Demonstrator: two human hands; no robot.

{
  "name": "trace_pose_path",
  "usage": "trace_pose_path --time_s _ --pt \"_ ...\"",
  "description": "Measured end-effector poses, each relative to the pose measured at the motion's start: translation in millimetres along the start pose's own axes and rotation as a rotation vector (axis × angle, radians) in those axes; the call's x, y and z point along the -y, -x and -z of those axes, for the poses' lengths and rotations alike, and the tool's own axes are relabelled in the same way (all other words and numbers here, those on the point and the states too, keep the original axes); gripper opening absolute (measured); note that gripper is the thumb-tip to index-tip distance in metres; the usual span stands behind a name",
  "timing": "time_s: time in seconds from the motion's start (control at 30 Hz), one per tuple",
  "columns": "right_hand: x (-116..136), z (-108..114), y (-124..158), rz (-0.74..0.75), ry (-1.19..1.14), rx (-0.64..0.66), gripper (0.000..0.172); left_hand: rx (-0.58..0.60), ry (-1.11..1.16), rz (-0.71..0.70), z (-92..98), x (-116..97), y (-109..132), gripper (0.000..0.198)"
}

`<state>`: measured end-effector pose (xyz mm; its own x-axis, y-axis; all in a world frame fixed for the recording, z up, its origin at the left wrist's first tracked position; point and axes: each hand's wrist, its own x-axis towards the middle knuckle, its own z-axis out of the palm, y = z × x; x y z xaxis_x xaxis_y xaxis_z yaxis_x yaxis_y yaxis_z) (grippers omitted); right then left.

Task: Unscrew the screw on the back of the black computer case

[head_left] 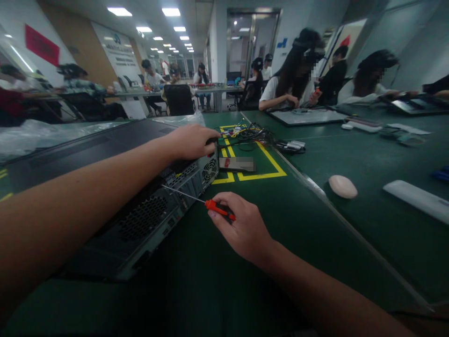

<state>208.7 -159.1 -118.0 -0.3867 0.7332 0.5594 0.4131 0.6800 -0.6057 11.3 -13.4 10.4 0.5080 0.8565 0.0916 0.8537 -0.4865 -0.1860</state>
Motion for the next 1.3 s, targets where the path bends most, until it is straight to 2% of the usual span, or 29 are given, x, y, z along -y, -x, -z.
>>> trace_pose_path --time_s 1.3 --pt "4.4 3.7 -0.9 -0.02 -0.004 0.02 0.02 -0.033 -0.023 -0.02 -6.8 5.0 -1.3 0.061"
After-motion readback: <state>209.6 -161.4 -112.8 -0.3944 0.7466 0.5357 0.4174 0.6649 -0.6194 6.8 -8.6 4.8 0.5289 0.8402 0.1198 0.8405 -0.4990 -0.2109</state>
